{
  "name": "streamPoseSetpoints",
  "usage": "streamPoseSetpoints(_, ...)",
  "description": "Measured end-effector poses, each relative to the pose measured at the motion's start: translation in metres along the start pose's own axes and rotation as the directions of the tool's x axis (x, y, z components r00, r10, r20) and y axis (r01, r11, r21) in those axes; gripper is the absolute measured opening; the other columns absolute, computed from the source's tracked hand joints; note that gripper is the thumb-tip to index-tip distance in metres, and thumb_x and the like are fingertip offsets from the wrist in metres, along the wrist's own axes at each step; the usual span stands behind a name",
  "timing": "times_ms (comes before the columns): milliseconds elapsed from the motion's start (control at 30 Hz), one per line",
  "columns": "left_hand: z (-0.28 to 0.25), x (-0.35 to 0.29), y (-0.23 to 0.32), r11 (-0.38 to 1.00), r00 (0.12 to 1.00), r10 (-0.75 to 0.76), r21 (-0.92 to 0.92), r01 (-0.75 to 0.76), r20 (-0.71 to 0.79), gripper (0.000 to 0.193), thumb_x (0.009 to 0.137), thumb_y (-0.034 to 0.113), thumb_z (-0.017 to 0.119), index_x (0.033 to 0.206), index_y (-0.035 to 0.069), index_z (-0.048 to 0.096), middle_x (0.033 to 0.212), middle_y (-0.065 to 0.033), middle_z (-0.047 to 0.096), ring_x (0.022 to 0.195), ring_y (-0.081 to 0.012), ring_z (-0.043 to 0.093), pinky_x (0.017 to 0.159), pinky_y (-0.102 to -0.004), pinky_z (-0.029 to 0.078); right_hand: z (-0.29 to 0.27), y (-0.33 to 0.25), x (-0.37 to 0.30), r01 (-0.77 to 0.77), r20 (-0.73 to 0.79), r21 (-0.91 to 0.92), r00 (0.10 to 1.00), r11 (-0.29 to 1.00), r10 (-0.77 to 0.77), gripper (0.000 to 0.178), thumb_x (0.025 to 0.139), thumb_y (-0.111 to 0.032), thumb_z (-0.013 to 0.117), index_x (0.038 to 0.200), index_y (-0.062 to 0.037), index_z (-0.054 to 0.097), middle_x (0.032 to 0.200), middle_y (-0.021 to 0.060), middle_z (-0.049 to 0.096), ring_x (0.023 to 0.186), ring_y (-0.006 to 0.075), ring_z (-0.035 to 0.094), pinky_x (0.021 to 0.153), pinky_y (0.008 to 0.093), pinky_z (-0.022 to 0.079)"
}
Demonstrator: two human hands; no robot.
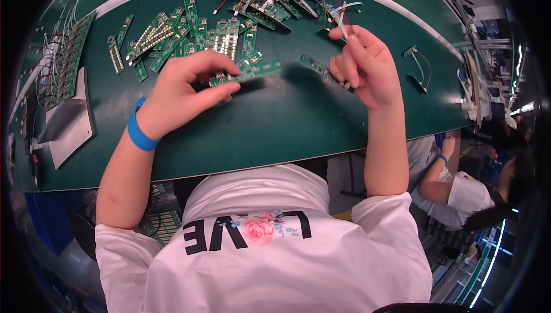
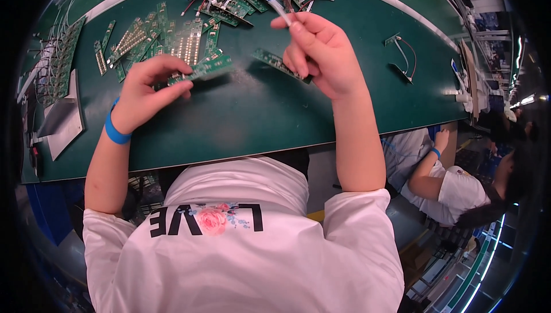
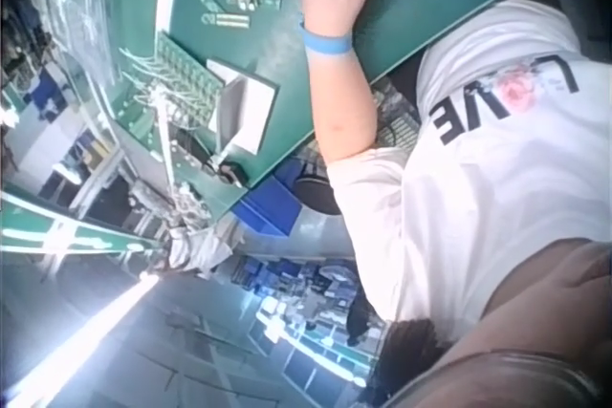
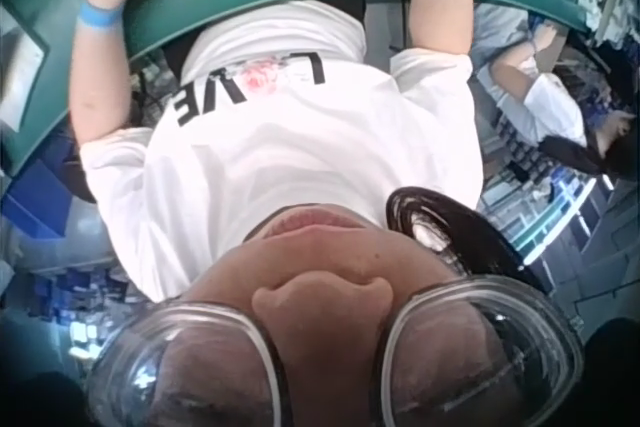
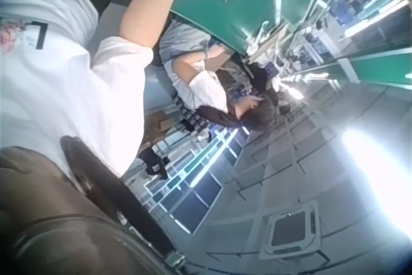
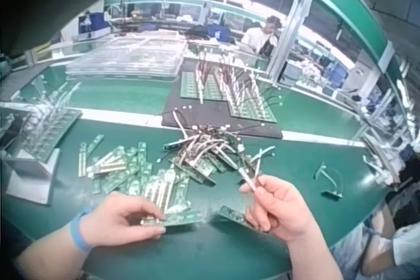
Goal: The person assembles electronics components by hand, connecting wires to circuit boards.
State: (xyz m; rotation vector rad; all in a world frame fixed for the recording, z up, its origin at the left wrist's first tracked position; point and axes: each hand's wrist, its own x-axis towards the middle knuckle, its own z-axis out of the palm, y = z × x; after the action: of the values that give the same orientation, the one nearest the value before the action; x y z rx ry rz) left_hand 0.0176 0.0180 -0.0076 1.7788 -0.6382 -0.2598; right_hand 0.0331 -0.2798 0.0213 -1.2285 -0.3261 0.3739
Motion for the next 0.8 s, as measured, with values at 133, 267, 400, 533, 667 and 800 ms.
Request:
streamPoseSetpoints(133, 0.000, 0.000, -0.001, 0.993, 0.998, -0.047, -0.108, 0.042, -0.041, 0.018, 0.080, 0.003, 0.068, 0.097, -0.001, 0.061, 0.086, -0.0043, 0.062, 0.069, -0.0084, 0.061, 0.063, -0.0201, 0.048, 0.006, -0.009, 0.003, -0.170, 0.111, -0.265, 0.973, 0.949, 0.205, 0.017, 0.093, -0.015, 0.054, 0.097, 0.0004, 0.057, 0.057, -0.0007, 0.052, 0.049, 0.0038, 0.046, 0.045, 0.0194, 0.033)
streamPoseSetpoints(267, 0.004, 0.000, 0.002, 0.987, 0.995, -0.093, -0.125, 0.096, 0.032, 0.017, 0.081, 0.002, 0.067, 0.097, -0.002, 0.061, 0.091, -0.0049, 0.062, 0.071, -0.0082, 0.062, 0.064, -0.0199, 0.049, 0.026, -0.002, 0.015, -0.199, 0.034, -0.462, 0.970, 0.865, 0.241, 0.011, 0.087, -0.011, 0.060, 0.089, 0.0005, 0.060, 0.071, 0.0003, 0.059, 0.056, 0.0033, 0.051, 0.050, 0.0181, 0.039)
streamPoseSetpoints(400, 0.007, 0.001, 0.001, 0.970, 0.988, -0.132, -0.194, 0.144, 0.076, 0.019, 0.082, -0.003, 0.064, 0.100, -0.002, 0.058, 0.092, -0.0069, 0.061, 0.080, -0.0152, 0.065, 0.070, -0.0230, 0.052, 0.042, 0.003, 0.030, -0.154, 0.024, -0.546, 0.980, 0.824, 0.198, 0.014, 0.086, -0.012, 0.063, 0.084, 0.0019, 0.063, 0.066, -0.0020, 0.056, 0.055, 0.0018, 0.046, 0.049, 0.0179, 0.035)
streamPoseSetpoints(533, 0.013, 0.003, -0.005, 0.872, 0.976, -0.216, -0.455, 0.181, -0.027, 0.024, 0.083, -0.008, 0.060, 0.106, -0.005, 0.054, 0.101, -0.0115, 0.062, 0.090, -0.0215, 0.066, 0.078, -0.0259, 0.053, 0.053, 0.018, 0.032, -0.151, -0.069, -0.580, 0.988, 0.801, 0.136, 0.014, 0.082, -0.012, 0.068, 0.080, 0.0024, 0.067, 0.059, -0.0049, 0.052, 0.055, 0.0006, 0.042, 0.048, 0.0178, 0.032)
streamPoseSetpoints(667, 0.012, 0.004, -0.010, 0.817, 0.964, -0.260, -0.544, 0.193, -0.048, 0.028, 0.085, -0.008, 0.055, 0.113, -0.006, 0.051, 0.109, -0.0157, 0.061, 0.099, -0.0248, 0.064, 0.086, -0.0287, 0.052, 0.055, 0.028, 0.028, -0.187, -0.167, -0.554, 0.980, 0.811, 0.111, 0.011, 0.079, -0.009, 0.071, 0.081, 0.0015, 0.068, 0.059, -0.0056, 0.053, 0.054, 0.0000, 0.041, 0.048, 0.0178, 0.031)
streamPoseSetpoints(800, 0.021, 0.002, -0.015, 0.819, 0.968, -0.212, -0.564, 0.099, -0.137, 0.031, 0.087, -0.004, 0.052, 0.118, -0.007, 0.049, 0.108, -0.0150, 0.062, 0.105, -0.0270, 0.061, 0.094, -0.0320, 0.048, 0.058, 0.038, 0.026, -0.134, -0.224, -0.580, 0.974, 0.803, 0.001, 0.009, 0.078, -0.007, 0.071, 0.081, 0.0010, 0.068, 0.061, -0.0061, 0.054, 0.055, -0.0004, 0.041, 0.048, 0.0173, 0.031)
